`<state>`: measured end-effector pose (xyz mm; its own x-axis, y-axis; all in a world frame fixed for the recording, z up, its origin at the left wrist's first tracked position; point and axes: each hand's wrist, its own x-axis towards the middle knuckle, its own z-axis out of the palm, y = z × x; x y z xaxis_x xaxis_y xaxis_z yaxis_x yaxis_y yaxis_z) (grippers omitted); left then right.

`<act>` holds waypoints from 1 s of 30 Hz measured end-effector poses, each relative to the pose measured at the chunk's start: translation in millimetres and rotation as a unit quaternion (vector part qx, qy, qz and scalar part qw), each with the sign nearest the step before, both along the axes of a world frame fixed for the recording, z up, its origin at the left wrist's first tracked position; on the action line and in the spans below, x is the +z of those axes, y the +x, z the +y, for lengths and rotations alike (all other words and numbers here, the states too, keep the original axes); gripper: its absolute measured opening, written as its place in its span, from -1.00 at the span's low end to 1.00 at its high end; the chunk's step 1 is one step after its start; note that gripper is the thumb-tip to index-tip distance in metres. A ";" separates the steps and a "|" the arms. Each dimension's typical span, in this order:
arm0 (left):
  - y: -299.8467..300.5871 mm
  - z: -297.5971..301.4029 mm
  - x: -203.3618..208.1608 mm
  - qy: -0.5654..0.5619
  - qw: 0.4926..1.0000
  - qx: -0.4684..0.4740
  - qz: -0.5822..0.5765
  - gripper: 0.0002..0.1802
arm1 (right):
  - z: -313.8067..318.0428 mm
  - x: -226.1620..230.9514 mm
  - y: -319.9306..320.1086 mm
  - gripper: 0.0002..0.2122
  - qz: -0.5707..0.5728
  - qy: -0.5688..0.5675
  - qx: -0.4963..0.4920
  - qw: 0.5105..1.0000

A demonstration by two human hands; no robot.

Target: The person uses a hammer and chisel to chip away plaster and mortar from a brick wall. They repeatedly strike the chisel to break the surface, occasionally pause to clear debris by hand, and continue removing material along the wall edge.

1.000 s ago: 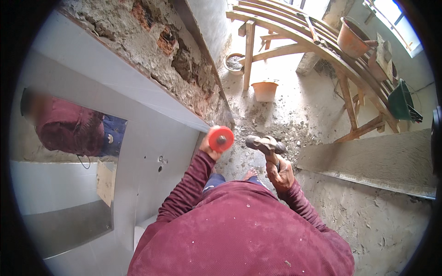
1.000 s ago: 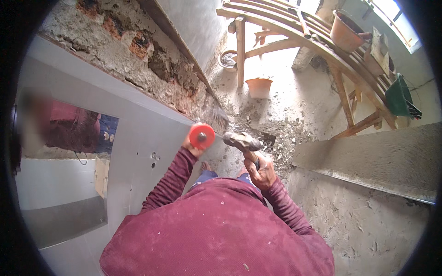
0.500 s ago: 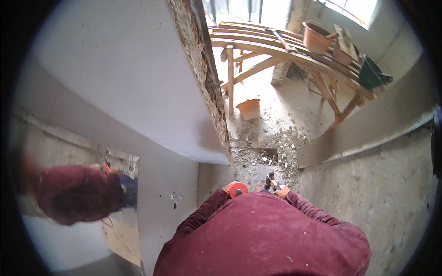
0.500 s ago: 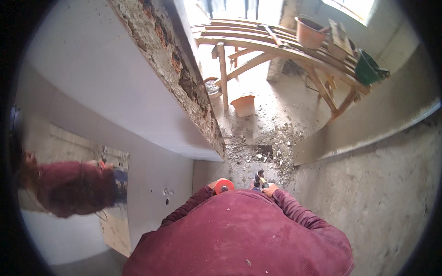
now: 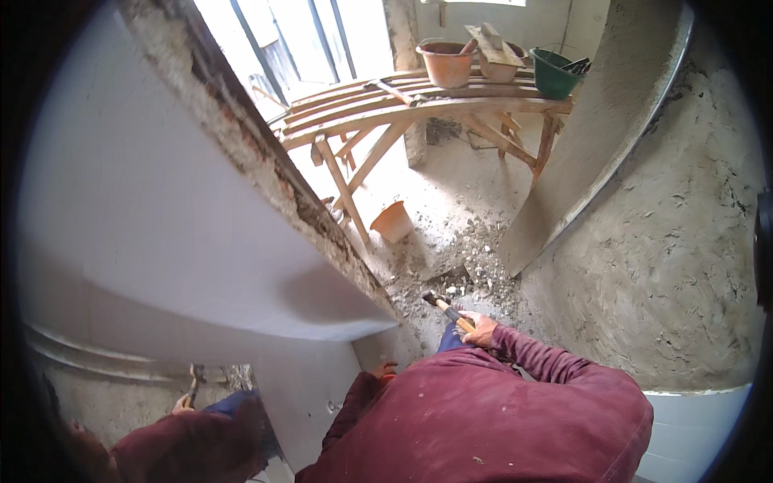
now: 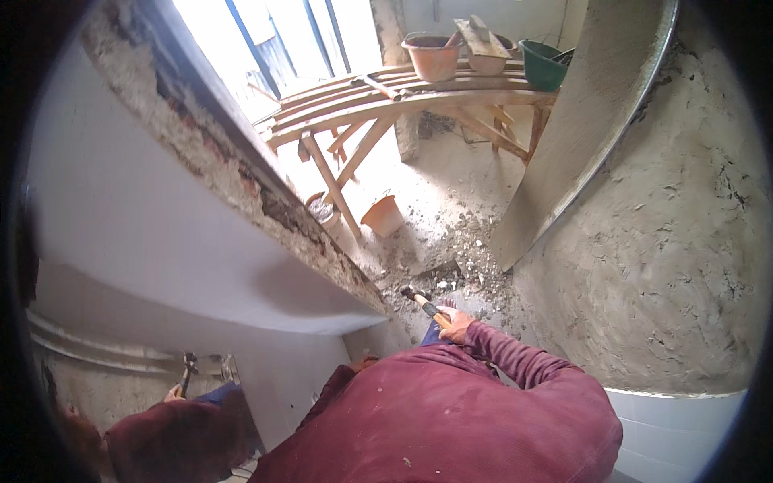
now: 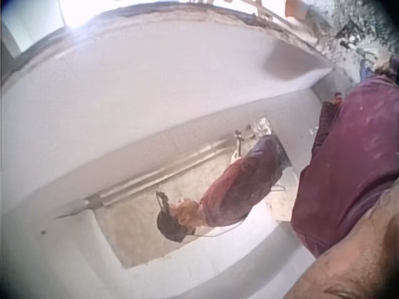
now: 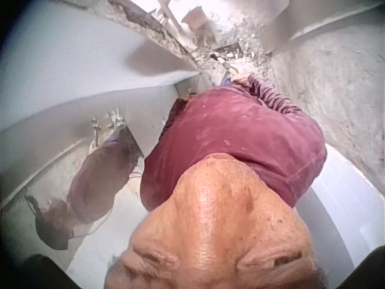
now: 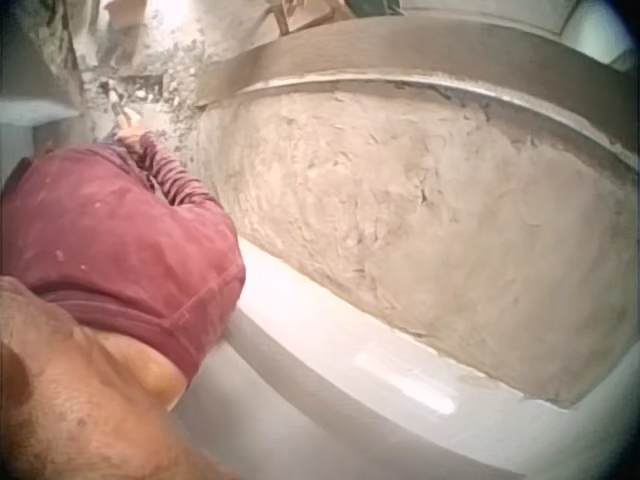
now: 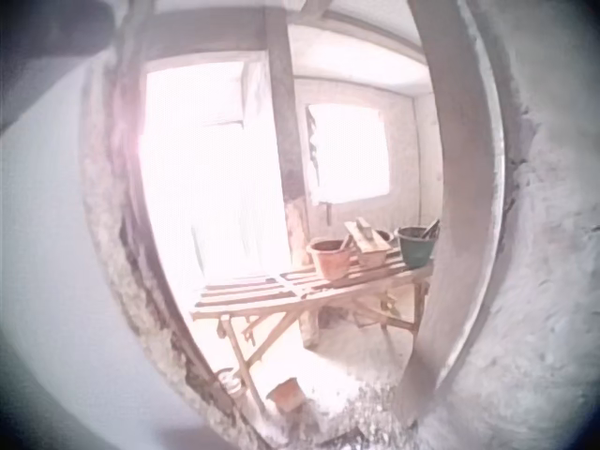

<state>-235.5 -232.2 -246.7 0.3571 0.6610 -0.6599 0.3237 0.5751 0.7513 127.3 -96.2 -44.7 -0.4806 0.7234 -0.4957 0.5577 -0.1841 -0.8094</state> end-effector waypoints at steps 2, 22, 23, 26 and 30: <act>-18.8 -5.1 -14.9 0.086 0.994 -0.055 0.038 -0.31 | 23.7 -18.2 -5.3 -0.27 0.005 0.024 -0.006 1.000; 81.4 92.7 63.5 -0.045 0.959 0.265 0.093 -0.48 | 684.3 98.7 -63.1 -0.47 -0.032 0.334 -0.061 0.940; 93.5 77.8 71.1 -0.059 0.948 0.294 0.109 -0.48 | 672.5 139.9 -83.6 -0.51 -0.104 0.288 -0.037 0.951; 105.2 88.9 96.2 -0.081 0.947 0.269 0.154 -0.48 | 725.2 131.8 -86.7 -0.50 -0.199 0.281 -0.051 0.938; 116.8 108.0 111.4 -0.099 0.949 0.236 0.186 -0.48 | 758.1 106.5 -83.4 -0.52 -0.228 0.341 -0.039 0.911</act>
<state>-118.7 -124.2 -135.3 -0.2301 0.5391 -0.8102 0.2174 0.8400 0.4971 43.9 661.8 61.9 -0.2712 0.9610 -0.0542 0.8714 0.2212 -0.4378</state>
